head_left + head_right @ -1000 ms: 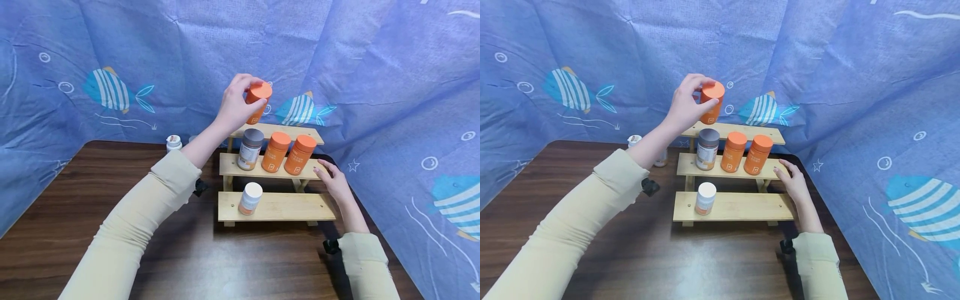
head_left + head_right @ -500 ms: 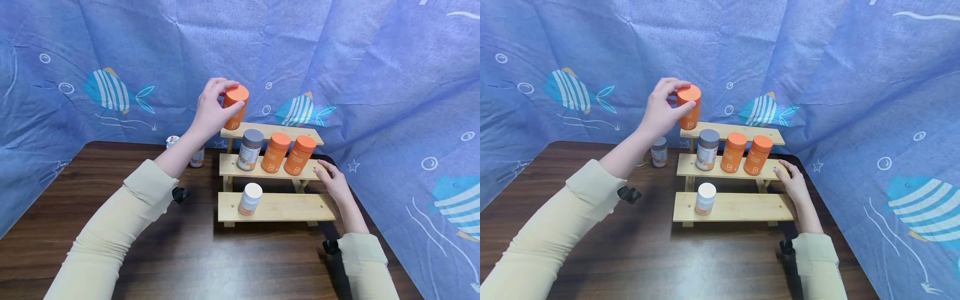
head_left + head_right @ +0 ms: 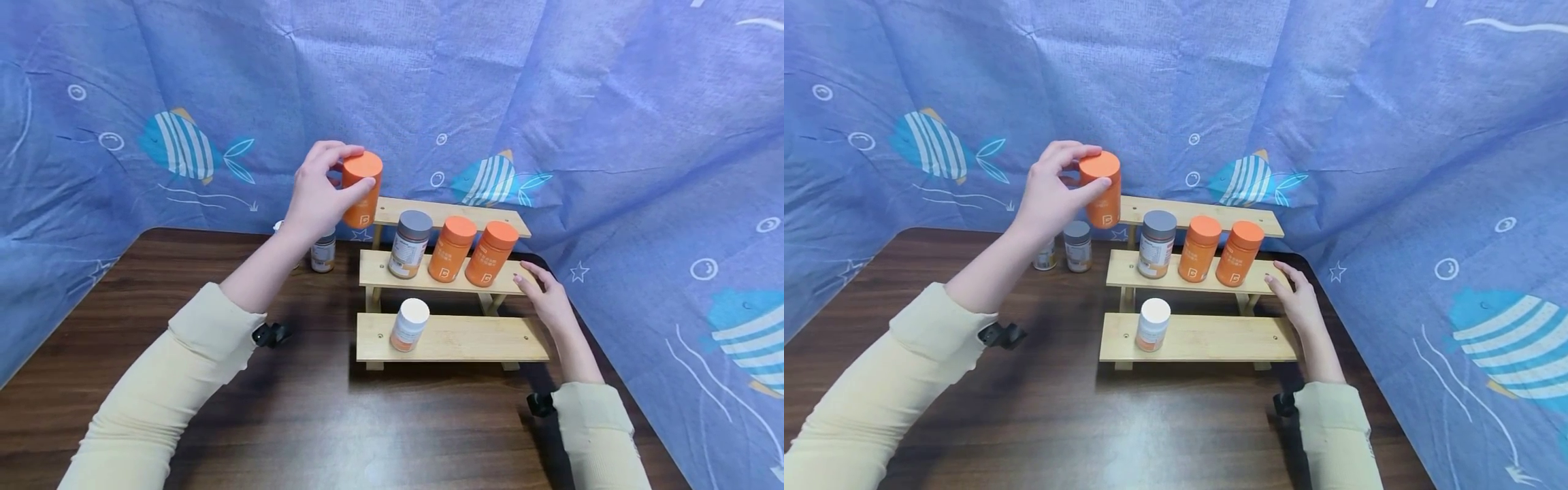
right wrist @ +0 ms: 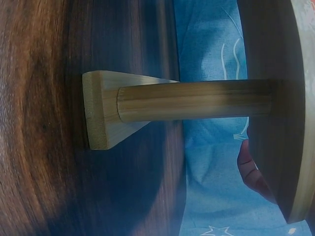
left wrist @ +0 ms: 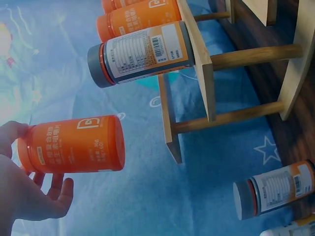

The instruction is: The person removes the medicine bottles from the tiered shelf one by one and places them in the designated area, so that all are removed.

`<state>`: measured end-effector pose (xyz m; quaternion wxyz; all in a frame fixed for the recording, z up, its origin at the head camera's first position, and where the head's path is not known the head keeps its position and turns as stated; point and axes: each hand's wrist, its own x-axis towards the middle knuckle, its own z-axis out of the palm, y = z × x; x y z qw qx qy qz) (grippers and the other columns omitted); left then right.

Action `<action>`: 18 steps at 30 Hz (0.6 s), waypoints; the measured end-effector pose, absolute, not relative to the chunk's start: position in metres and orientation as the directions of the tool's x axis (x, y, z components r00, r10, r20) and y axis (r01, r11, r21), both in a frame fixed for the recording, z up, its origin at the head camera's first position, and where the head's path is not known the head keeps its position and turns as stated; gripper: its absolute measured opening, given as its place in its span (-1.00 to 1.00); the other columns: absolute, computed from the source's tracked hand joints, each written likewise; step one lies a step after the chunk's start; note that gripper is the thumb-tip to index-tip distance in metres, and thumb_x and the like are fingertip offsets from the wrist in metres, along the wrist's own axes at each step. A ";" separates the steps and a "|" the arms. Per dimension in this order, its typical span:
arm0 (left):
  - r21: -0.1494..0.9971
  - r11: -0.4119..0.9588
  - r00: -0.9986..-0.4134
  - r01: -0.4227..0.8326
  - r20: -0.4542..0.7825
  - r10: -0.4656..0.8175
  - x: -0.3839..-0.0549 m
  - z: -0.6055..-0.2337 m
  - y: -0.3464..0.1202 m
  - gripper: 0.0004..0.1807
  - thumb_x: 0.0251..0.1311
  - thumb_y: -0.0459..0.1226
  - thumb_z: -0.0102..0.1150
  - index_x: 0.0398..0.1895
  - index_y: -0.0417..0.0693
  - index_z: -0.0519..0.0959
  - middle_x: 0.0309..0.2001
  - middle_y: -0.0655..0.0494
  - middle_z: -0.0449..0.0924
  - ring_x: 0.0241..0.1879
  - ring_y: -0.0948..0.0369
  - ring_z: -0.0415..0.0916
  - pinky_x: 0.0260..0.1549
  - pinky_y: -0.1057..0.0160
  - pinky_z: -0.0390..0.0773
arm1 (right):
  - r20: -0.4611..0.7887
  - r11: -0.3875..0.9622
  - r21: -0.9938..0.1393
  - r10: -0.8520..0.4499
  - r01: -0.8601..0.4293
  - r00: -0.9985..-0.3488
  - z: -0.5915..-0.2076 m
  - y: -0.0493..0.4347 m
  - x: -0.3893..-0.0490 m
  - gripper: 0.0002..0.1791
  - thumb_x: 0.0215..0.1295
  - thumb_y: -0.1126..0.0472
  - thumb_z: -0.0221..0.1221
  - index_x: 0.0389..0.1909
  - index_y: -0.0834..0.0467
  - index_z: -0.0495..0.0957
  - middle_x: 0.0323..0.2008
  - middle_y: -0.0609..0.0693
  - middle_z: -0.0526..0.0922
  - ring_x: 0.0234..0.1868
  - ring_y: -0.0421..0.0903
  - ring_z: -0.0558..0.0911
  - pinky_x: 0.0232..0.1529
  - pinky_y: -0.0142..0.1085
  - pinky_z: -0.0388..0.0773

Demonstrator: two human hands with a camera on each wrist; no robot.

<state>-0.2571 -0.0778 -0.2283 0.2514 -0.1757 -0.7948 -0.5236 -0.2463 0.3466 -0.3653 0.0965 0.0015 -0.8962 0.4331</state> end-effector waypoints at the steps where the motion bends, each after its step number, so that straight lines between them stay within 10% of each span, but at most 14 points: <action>1: 0.747 0.392 -0.815 0.538 0.580 0.013 -0.255 -0.229 -0.080 -0.50 0.07 -0.12 0.33 0.12 0.01 0.55 0.11 0.13 0.40 -0.01 0.26 0.37 -0.04 0.21 0.46 | 0.172 0.625 -0.776 0.083 -0.083 -0.981 -0.365 0.346 -0.246 -0.32 0.32 -0.07 0.10 0.38 0.12 0.22 0.40 0.20 0.16 0.37 0.14 0.14 0.28 0.08 0.12; 18: 0.760 0.471 -0.855 0.447 0.518 -0.024 -0.242 -0.254 -0.128 -0.49 0.06 -0.08 0.34 0.11 -0.01 0.56 0.11 0.11 0.43 0.02 0.19 0.38 -0.05 0.17 0.46 | 0.181 0.641 -0.762 0.074 -0.092 -0.981 -0.366 0.346 -0.245 -0.31 0.32 -0.09 0.10 0.38 0.13 0.22 0.40 0.21 0.13 0.38 0.16 0.12 0.27 0.11 0.12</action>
